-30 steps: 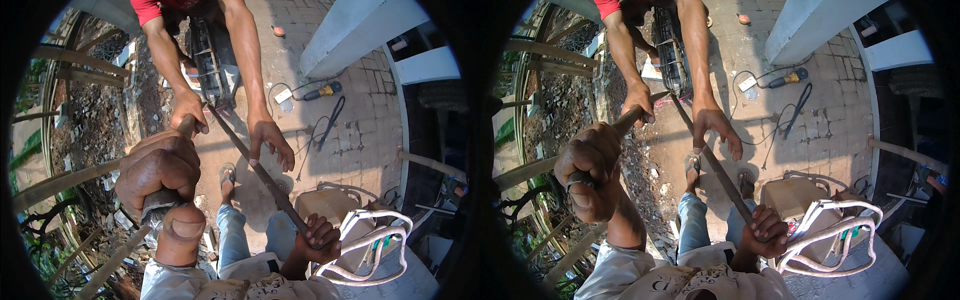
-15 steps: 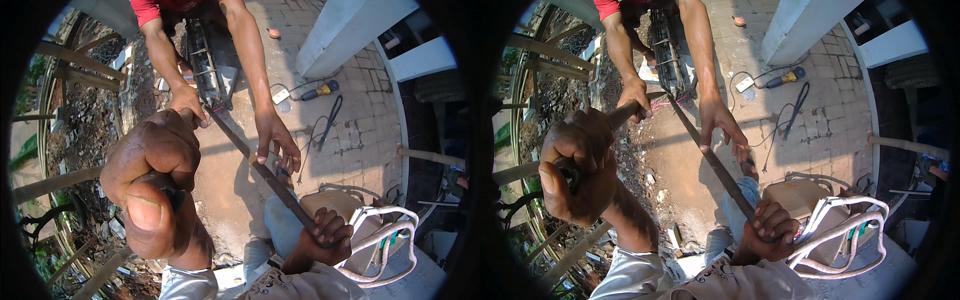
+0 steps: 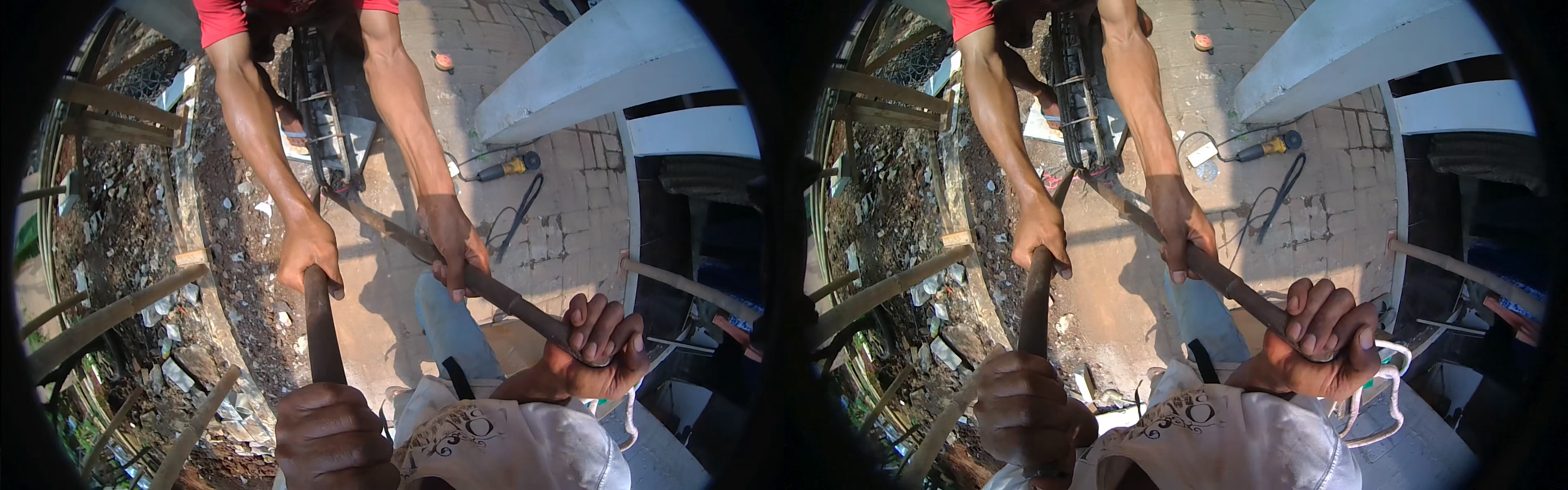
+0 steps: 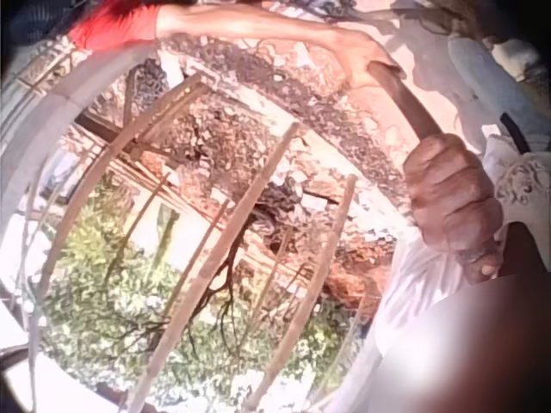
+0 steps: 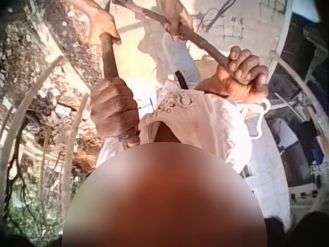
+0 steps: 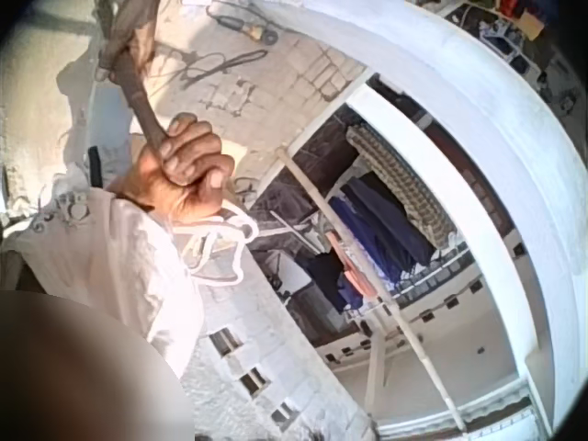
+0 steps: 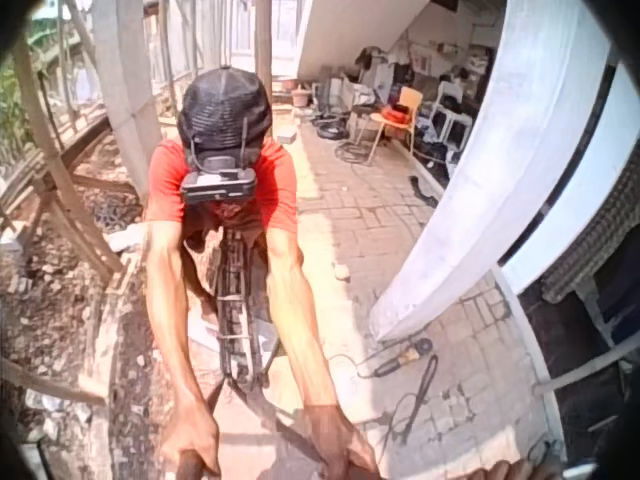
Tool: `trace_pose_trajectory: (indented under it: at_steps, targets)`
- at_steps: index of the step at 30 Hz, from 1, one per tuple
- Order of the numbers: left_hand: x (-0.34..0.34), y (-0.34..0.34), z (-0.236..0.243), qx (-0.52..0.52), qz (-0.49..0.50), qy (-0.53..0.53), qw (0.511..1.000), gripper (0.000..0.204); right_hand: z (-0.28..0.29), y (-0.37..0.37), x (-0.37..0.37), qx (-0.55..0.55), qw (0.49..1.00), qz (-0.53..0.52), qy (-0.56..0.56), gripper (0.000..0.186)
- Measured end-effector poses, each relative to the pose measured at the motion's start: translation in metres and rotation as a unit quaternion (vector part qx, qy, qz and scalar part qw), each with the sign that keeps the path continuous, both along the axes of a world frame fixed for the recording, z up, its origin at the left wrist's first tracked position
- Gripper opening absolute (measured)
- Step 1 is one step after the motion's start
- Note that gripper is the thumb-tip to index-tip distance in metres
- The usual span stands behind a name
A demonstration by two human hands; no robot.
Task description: The person bends a long metal rod by hand, then uses an angle grinder to cut the rod while kneeling on the ground. Sparks are visible during cutting. The person handles the rod and grinder with both hands.
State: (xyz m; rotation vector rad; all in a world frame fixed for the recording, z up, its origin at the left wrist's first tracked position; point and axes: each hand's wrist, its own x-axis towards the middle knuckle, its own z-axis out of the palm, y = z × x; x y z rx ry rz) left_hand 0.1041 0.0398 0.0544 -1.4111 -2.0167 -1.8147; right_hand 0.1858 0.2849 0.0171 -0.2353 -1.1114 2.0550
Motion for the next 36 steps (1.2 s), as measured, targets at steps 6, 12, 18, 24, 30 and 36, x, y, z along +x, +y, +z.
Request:
trace_pose_trajectory:
  at_steps: [6,12,18,24,30,36]
  targets:
    - [-0.021,-0.013,0.004,0.100,0.103,-0.019,0.989,0.031,0.063,0.014,-0.219,0.048,0.997,0.047,-0.036,0.036]
    - [-0.032,-0.037,0.014,0.179,0.201,-0.077,0.960,0.056,0.082,-0.035,-0.312,0.039,0.996,-0.055,-0.063,0.025]
    - [-0.013,-0.040,0.021,0.170,0.214,-0.171,0.947,0.055,0.080,-0.036,-0.258,0.100,0.981,-0.129,-0.105,0.038]
    - [-0.005,-0.014,0.016,0.108,0.198,-0.155,0.962,0.058,0.049,0.043,-0.244,0.023,0.979,-0.140,-0.150,0.025]
    - [-0.005,-0.014,0.009,0.101,0.178,-0.083,0.975,0.064,0.005,0.150,-0.248,-0.057,0.989,-0.053,-0.126,0.028]
    - [-0.009,-0.048,0.010,0.150,0.212,-0.067,0.963,0.046,0.039,0.095,-0.314,0.023,0.988,-0.075,-0.134,0.022]
